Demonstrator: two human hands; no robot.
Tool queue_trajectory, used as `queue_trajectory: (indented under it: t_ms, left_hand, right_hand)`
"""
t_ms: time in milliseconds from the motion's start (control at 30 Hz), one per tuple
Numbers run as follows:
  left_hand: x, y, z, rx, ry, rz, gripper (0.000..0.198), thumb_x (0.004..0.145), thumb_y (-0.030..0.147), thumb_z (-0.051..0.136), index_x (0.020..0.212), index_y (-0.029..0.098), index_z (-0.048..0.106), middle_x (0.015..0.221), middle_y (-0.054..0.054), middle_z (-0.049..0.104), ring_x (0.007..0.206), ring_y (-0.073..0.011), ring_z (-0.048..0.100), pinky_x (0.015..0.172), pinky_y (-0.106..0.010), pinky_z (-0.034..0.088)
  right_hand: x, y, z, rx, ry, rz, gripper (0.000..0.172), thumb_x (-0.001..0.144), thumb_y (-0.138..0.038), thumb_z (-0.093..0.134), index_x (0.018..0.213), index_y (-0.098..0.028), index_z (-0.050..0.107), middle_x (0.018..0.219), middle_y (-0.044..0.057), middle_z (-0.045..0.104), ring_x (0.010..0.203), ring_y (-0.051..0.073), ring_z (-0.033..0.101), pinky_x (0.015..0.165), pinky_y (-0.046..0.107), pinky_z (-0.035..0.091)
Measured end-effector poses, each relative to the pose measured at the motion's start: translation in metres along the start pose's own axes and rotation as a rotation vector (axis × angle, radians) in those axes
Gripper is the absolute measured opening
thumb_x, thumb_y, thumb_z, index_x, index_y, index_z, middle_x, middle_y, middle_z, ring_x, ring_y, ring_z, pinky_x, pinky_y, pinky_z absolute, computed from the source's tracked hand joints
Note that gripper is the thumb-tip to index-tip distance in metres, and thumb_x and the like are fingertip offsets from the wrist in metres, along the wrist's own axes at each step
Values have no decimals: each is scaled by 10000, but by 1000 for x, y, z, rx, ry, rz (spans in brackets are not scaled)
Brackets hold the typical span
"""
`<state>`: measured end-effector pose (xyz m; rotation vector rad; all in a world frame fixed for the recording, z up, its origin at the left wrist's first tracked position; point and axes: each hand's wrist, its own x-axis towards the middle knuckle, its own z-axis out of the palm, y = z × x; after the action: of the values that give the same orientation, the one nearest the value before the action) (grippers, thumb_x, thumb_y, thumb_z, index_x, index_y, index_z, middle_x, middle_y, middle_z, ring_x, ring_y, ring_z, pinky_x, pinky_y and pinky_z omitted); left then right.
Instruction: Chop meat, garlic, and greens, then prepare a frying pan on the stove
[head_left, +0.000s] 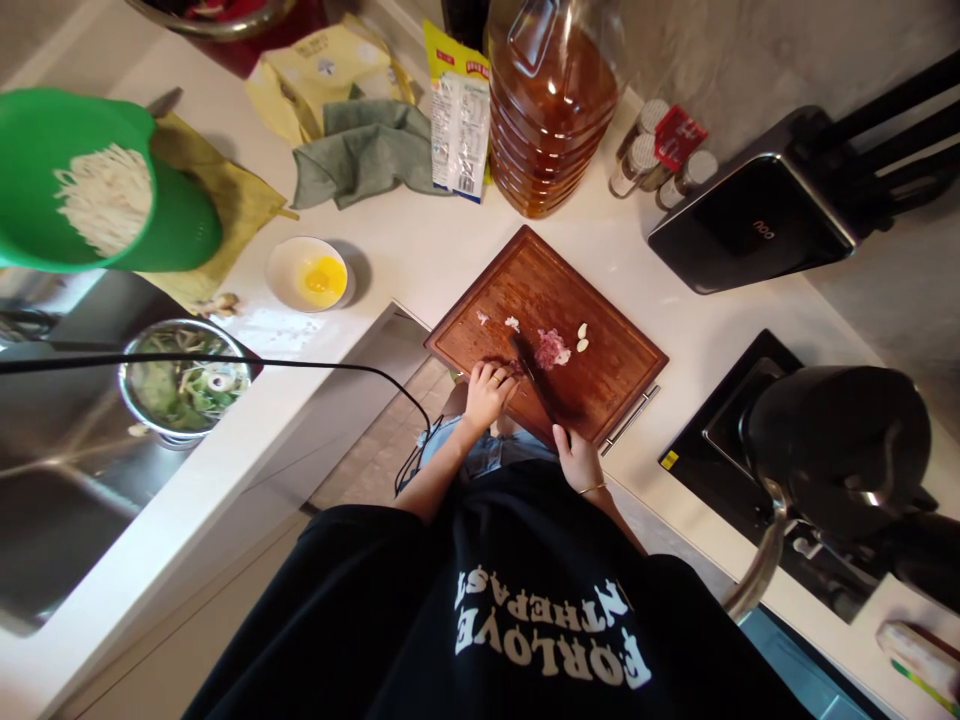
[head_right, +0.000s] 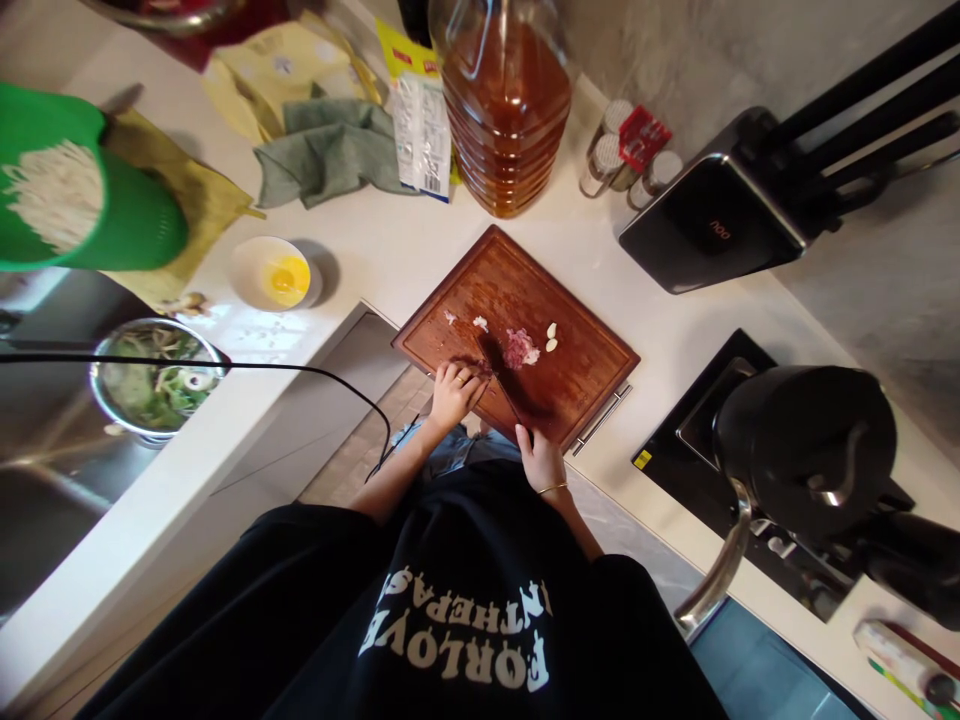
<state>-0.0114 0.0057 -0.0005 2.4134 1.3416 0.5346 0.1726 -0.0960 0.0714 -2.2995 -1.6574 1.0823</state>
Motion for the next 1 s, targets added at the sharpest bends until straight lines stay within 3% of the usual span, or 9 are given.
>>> queue_trajectory:
  t_ms: [300,567,700,833,1000]
  left_hand:
    - [4,2,7,59,19,-61,225,882,319,481,978,222,660,1006,-86,652,959,-253,518,841,-429,366]
    - [0,4,6,24,-34,-56,244,890,326,459,978,236,667,997,-93,653,970,-255,507,846,-440,356]
    - [-2,1,3,21,-44,-62,245,893,321,454,1003,265,665,1018,-71,658,992,-255,490,859,-443,333]
    - [-5,-4,-3,-7,-56,-24,242,895,294,459,1038,285,654,1087,-50,652,1042,-241,482,888,-440,322]
    - [-8,-6,-10,-37,-9,-35,232,888,291,478,1048,270,645,1087,-50,659,1051,-225,495,899,-431,336]
  right_hand:
    - [-6,10,-3,-101,-40,9,500,929,-479,273,937,-164,661,822,122,698,764,227,656,650,272,439]
    - [29,-16,2,-136,-49,31,512,924,-499,288,1035,-161,656,815,126,701,744,220,658,662,261,418]
    - [30,1,1,-44,-30,15,528,928,-496,266,1079,-160,644,878,125,699,823,219,653,682,253,418]
    - [29,20,-6,40,1,63,601,923,-524,211,1031,-136,658,797,117,693,769,209,647,649,253,417]
    - [25,14,-12,57,3,55,622,915,-546,194,937,-136,662,756,115,685,718,203,635,622,256,412]
